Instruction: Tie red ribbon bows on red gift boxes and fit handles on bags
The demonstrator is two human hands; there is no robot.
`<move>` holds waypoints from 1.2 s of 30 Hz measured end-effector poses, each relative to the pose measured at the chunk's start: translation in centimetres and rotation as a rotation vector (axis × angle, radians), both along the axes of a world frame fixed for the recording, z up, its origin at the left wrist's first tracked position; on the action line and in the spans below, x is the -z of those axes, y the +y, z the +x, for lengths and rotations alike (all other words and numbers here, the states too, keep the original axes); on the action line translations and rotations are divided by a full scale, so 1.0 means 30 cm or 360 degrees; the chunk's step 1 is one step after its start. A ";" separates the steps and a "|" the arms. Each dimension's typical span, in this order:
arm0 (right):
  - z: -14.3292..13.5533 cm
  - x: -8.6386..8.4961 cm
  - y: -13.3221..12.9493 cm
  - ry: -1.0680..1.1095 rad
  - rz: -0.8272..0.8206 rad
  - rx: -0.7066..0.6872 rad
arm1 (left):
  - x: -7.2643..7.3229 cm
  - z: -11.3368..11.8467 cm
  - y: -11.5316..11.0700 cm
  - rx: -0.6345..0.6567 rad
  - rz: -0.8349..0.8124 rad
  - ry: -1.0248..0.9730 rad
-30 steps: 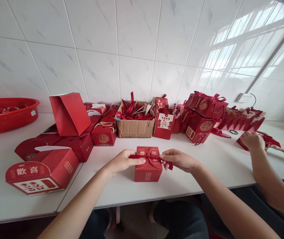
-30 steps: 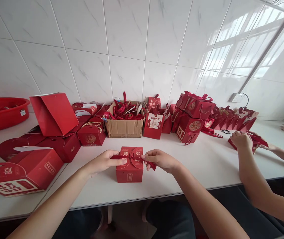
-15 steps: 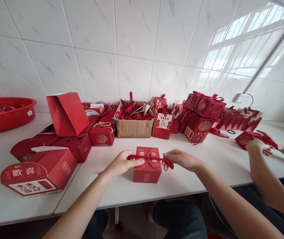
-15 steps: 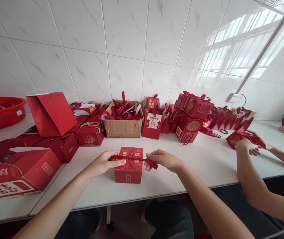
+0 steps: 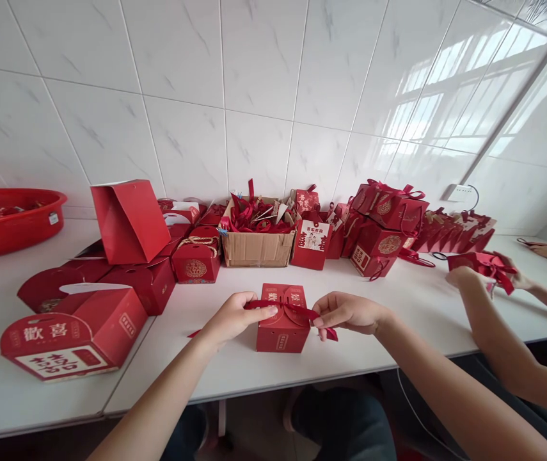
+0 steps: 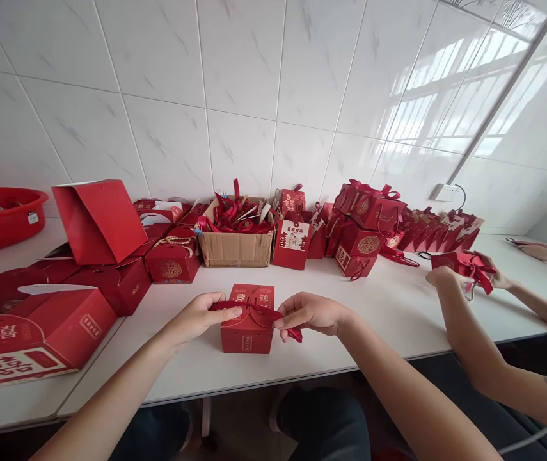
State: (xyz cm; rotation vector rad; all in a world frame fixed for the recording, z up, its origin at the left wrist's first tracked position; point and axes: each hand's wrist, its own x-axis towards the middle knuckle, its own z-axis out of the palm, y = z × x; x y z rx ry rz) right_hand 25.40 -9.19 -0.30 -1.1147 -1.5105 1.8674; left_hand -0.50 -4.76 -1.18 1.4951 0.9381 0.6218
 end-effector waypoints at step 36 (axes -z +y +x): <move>-0.185 0.027 0.001 -0.0266 0.0877 0.0825 | 0.001 0.056 -0.001 -0.0595 0.0985 0.0179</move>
